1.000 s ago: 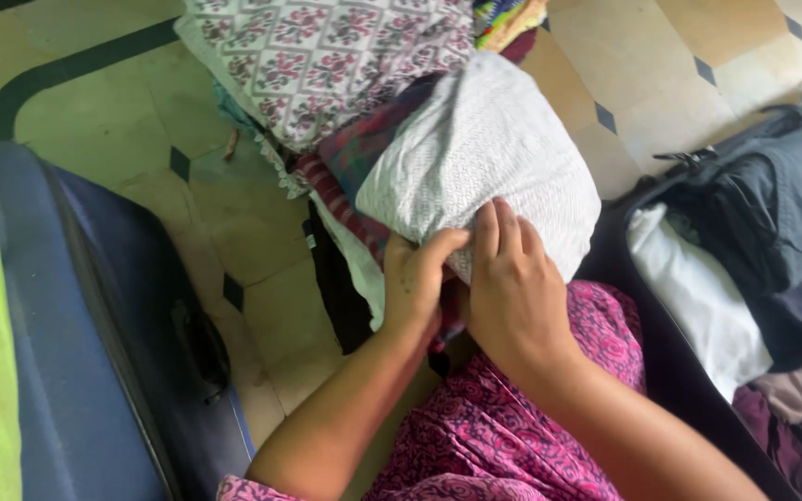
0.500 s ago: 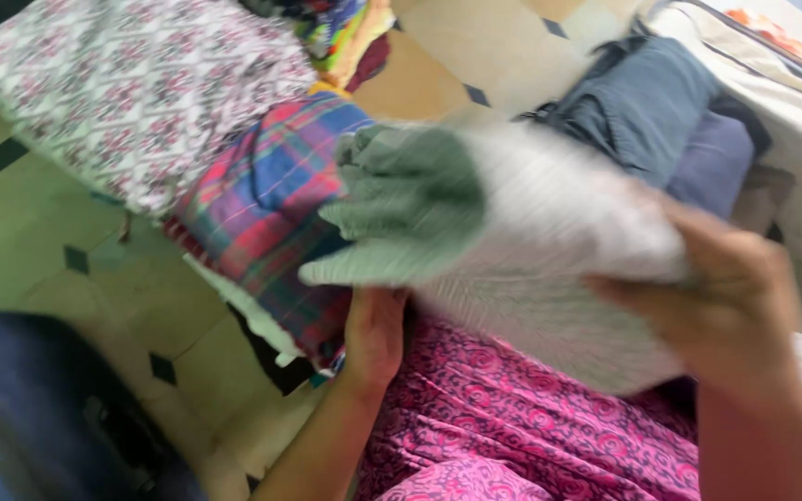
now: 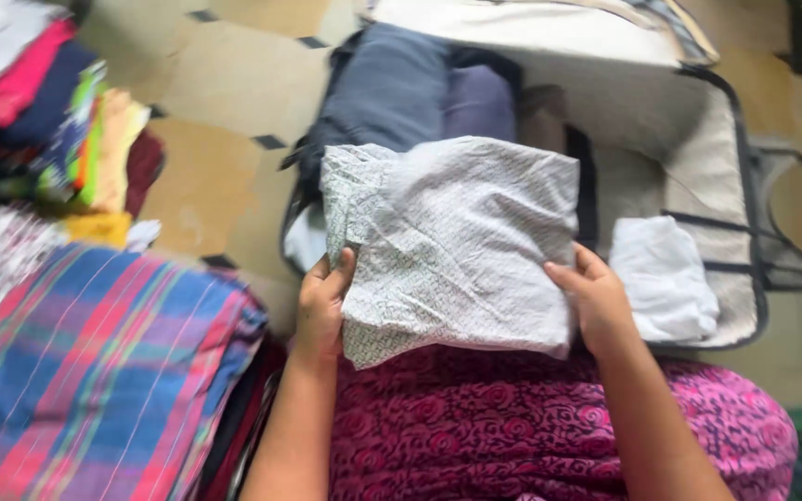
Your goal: Packing various items of clothing into a suitcase by rolling or folding them.
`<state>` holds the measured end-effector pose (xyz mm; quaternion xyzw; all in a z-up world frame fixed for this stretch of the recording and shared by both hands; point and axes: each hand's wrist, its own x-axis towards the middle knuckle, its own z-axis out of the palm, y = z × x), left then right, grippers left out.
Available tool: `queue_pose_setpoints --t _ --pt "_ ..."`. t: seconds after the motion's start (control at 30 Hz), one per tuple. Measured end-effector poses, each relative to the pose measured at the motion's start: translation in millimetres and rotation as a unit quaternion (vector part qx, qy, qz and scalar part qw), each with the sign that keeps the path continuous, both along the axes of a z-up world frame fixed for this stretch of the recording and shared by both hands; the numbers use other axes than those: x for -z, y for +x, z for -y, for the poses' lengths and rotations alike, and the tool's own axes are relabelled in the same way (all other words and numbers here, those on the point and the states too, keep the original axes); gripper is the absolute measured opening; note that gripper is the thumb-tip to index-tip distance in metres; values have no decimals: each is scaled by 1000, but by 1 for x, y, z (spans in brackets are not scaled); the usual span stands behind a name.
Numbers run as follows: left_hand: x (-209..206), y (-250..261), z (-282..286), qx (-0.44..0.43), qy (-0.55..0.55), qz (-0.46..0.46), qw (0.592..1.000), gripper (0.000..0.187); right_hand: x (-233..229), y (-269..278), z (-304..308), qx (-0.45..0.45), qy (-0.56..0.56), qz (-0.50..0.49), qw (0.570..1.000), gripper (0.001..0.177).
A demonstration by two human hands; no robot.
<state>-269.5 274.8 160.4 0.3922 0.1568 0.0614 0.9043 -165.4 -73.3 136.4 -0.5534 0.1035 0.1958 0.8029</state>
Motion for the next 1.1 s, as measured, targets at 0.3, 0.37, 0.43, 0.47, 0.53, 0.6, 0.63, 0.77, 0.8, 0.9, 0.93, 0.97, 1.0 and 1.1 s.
queue_pose_setpoints --t 0.3,0.37,0.43,0.47,0.53,0.6,0.63,0.77,0.8,0.9,0.93,0.97,1.0,1.1 --pt "-10 40 43 45 114 2 992 44 -82 -48 -96 -112 -344 555 749 119" --pt "-10 39 49 44 158 19 986 37 -78 -42 -117 -70 -361 537 759 101" --pt "-8 40 41 42 161 29 986 35 -50 -35 -116 -58 -321 516 792 73" --pt "-8 40 38 35 164 41 985 33 -36 -32 -115 -49 -279 498 820 50" --pt "-9 42 30 25 167 41 985 33 8 -12 -99 11 -185 348 919 47" --pt "-4 41 20 17 169 37 985 33 3 5 -78 72 -85 178 978 46" --pt "0 41 15 -4 165 36 986 33 -24 14 -67 104 73 56 990 49" --pt "12 35 -12 -61 156 28 985 33 -78 25 -9 206 235 -5 950 52" --pt "8 32 -17 -61 157 28 985 33 -76 24 8 206 236 -5 950 52" --pt "-1 24 -38 -94 151 20 984 33 -72 23 51 239 224 108 939 46" --pt "-2 21 -50 -119 184 6 976 33 -72 23 61 241 238 132 932 46" --pt "-4 19 -62 -146 217 -9 965 35 -71 22 71 243 252 155 924 45" --pt "-14 21 -71 -146 219 -9 965 35 -70 22 75 243 253 154 924 45" --pt "-30 25 -107 -169 299 -38 938 37 -64 21 80 229 298 165 912 45"
